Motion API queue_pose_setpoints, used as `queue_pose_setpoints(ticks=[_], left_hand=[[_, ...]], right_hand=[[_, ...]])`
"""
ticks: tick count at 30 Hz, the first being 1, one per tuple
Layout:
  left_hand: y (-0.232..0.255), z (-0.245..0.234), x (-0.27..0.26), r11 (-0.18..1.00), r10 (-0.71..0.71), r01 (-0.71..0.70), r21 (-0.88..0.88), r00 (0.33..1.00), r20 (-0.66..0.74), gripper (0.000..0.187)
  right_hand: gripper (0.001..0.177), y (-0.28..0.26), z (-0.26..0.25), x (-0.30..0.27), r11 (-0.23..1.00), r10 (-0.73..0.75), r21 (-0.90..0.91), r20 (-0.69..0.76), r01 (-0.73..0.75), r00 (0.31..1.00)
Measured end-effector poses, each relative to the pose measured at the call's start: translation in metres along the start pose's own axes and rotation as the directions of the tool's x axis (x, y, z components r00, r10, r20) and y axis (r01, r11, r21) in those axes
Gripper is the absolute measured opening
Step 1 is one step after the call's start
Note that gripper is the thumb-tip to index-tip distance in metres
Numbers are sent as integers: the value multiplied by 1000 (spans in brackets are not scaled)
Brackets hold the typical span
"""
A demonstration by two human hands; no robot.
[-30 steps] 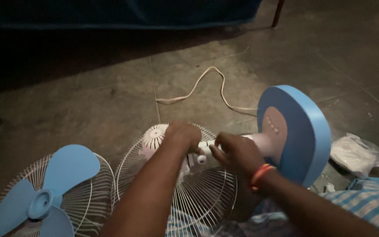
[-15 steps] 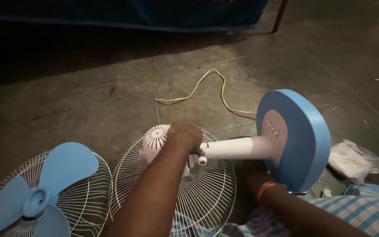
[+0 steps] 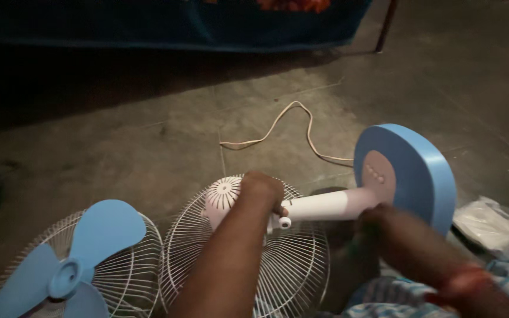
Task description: The person assembles an electric fan by attaching the motor housing to the stand and securing it with a screwdriver. They then pick up the fan blade and cage, preparing to install them.
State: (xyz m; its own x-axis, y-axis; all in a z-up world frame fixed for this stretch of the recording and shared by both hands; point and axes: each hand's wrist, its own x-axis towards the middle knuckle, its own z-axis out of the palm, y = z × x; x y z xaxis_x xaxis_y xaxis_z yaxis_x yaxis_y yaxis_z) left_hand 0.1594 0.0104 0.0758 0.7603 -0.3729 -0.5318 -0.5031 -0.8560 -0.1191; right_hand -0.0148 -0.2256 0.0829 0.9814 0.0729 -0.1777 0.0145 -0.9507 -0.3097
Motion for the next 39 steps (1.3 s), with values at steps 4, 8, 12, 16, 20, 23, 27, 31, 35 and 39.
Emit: queue_pose_setpoints(ticks=[4, 8, 12, 16, 20, 23, 27, 31, 35, 39], left_hand=[[14, -1, 5, 1000, 20, -20, -10, 1000, 24, 51], [5, -7, -1, 1000, 23, -23, 15, 1000, 15, 52], [12, -5, 1, 999, 47, -47, 7, 999, 15, 53], [11, -7, 2, 999, 29, -29, -31, 1000, 0, 53], [10, -6, 3, 1000, 16, -16, -2, 1000, 10, 55], [14, -5, 3, 1000, 23, -24, 11, 999, 45, 55], [11, -11, 1, 999, 18, -20, 25, 997, 76, 56], [11, -13, 0, 1000, 14, -16, 20, 996, 93, 56], [13, -14, -2, 1000, -5, 4, 12, 996, 85, 55], [14, -14, -1, 1000, -10, 8, 21, 996, 88, 56]], right_hand=[[15, 21, -45, -39, 667, 458, 560, 212, -491, 863], [22, 25, -5, -35, 227, 157, 933, 247, -278, 956], [15, 25, 102, -21, -216, -238, 924, 263, -315, 935], [24, 8, 191, 0, -187, -10, 967, 175, -174, 985], [43, -26, 270, -11, 243, 267, 963, 48, -115, 963], [53, -30, 312, -14, 419, 352, 904, -72, -88, 933], [52, -11, 321, 14, 530, -14, 516, -789, 673, 615], [53, -7, 307, 7, 320, 235, 933, -248, 166, 940], [50, -19, 282, -2, 311, 318, 949, -48, -57, 947], [53, -25, 251, 0, 395, 236, 917, -46, -52, 971]])
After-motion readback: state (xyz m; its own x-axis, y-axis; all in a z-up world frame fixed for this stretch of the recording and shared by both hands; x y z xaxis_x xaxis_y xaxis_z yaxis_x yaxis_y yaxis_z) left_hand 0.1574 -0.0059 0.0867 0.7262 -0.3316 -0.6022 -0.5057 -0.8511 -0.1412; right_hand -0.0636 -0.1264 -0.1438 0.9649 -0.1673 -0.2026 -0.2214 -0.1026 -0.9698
